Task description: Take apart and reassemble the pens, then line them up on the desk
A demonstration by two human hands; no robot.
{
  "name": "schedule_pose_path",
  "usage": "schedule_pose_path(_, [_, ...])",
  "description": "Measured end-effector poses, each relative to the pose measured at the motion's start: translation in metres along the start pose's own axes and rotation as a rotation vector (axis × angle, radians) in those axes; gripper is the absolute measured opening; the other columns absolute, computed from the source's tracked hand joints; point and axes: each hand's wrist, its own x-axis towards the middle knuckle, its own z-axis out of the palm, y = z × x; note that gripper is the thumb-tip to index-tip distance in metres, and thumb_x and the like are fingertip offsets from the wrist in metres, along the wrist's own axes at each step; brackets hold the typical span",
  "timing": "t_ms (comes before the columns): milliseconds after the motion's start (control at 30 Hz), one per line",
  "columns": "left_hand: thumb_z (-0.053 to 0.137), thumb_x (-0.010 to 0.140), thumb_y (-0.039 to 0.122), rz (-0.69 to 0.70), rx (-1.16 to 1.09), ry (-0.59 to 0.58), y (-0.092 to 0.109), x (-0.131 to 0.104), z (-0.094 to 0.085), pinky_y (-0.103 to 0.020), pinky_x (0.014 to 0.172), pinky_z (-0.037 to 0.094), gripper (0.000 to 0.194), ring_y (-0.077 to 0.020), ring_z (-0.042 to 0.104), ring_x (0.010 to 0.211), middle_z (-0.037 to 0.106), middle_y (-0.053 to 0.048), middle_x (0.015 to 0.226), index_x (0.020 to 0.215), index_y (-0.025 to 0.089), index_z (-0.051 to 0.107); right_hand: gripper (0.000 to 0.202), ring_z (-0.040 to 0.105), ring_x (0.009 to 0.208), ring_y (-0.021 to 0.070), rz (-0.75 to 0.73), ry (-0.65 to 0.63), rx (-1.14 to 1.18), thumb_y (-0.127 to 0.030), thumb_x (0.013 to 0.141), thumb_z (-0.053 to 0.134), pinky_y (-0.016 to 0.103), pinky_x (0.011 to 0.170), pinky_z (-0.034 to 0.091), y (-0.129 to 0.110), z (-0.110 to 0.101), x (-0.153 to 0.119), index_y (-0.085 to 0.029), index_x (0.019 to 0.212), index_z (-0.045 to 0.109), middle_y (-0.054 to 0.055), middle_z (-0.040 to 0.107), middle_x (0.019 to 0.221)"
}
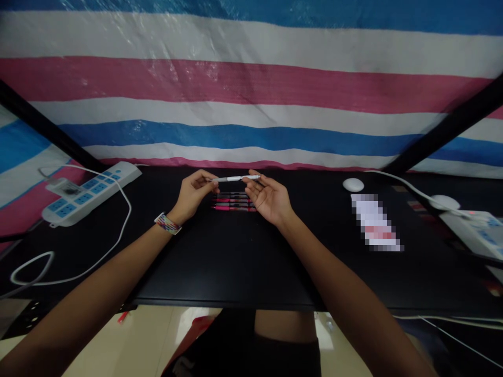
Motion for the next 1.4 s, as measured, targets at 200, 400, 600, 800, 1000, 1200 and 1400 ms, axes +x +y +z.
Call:
schedule_pose_path(200, [0.083,0.089,0.033,-0.005,-0.013,0.001,0.0,0.001,0.0,-0.035,0.073,0.064,0.014,-0.0181,0.077,0.072,0.078,-0.003,0.08,0.095,0.022,0.075,0.03,0.08,0.102,0.0233,-0.003,-0.009,-0.019,-0.033,0.09,0.07,0.035,0.097,0.069,-0.001,0.001,0.0,-0.021,0.115,0.079,0.01,0.085,0.109])
schedule_pose_path(400, [0.083,0.09,0.036,-0.008,0.016,0.007,-0.006,0.004,-0.002,-0.034,0.071,0.063,0.018,-0.0178,0.076,0.073,0.078,-0.003,0.083,0.098,0.023,0.075,0.032,0.072,0.08,0.0206,-0.215,0.035,-0.276,-0.043,0.089,0.08,0.039,0.082,0.067,0.002,-0.001,0.003,-0.024,0.114,0.083,0.006,0.08,0.095])
schedule_pose_path(600, [0.079,0.092,0.032,0.026,0.183,0.023,-0.01,0.003,-0.006,-0.036,0.08,0.061,0.016,-0.0207,0.077,0.084,0.083,-0.007,0.094,0.103,0.022,0.082,0.018,0.072,0.089,0.0231,-0.543,0.125,-0.673,-0.039,0.087,0.082,0.046,0.094,0.064,0.01,-0.017,0.014,-0.027,0.1,0.087,0.006,0.078,0.104])
schedule_pose_path(800, [0.074,0.098,0.031,0.189,0.522,-0.02,-0.006,-0.002,-0.009,-0.045,0.093,0.058,0.016,-0.0268,0.075,0.096,0.085,-0.007,0.103,0.107,0.028,0.087,0.021,0.076,0.097,0.0268,-0.547,0.13,-0.951,-0.029,0.09,0.071,0.049,0.098,0.062,0.015,-0.034,0.023,-0.025,0.104,0.087,0.008,0.082,0.111])
schedule_pose_path(1000, [0.071,0.098,0.028,0.195,0.601,-0.051,-0.015,0.0,-0.011,-0.046,0.093,0.055,0.016,-0.0291,0.073,0.096,0.085,-0.007,0.103,0.102,0.029,0.087,0.03,0.072,0.107,0.0323,-0.55,-0.011,-1.327,-0.019,0.096,0.064,0.055,0.106,0.054,0.011,-0.033,0.02,-0.025,0.114,0.087,0.011,0.083,0.114])
schedule_pose_path(1200, [0.074,0.092,0.02,0.146,0.63,-0.051,-0.019,0.001,-0.012,-0.047,0.093,0.054,0.016,-0.0297,0.072,0.094,0.085,-0.006,0.1,0.096,0.029,0.086,0.034,0.069,0.107,0.0335,-0.569,-0.048,-1.423,-0.019,0.1,0.059,0.054,0.103,0.053,0.012,-0.028,0.015,-0.021,0.119,0.087,0.014,0.079,0.113])
schedule_pose_path(1400, [0.074,0.087,0.016,0.153,0.641,-0.058,-0.021,0.001,-0.011,-0.049,0.096,0.053,0.017,-0.0292,0.069,0.09,0.083,-0.006,0.094,0.092,0.028,0.086,0.034,0.067,0.108,0.034,-0.586,-0.051,-1.431,-0.017,0.099,0.058,0.054,0.103,0.053,0.015,-0.028,0.014,-0.023,0.118,0.086,0.013,0.077,0.112])
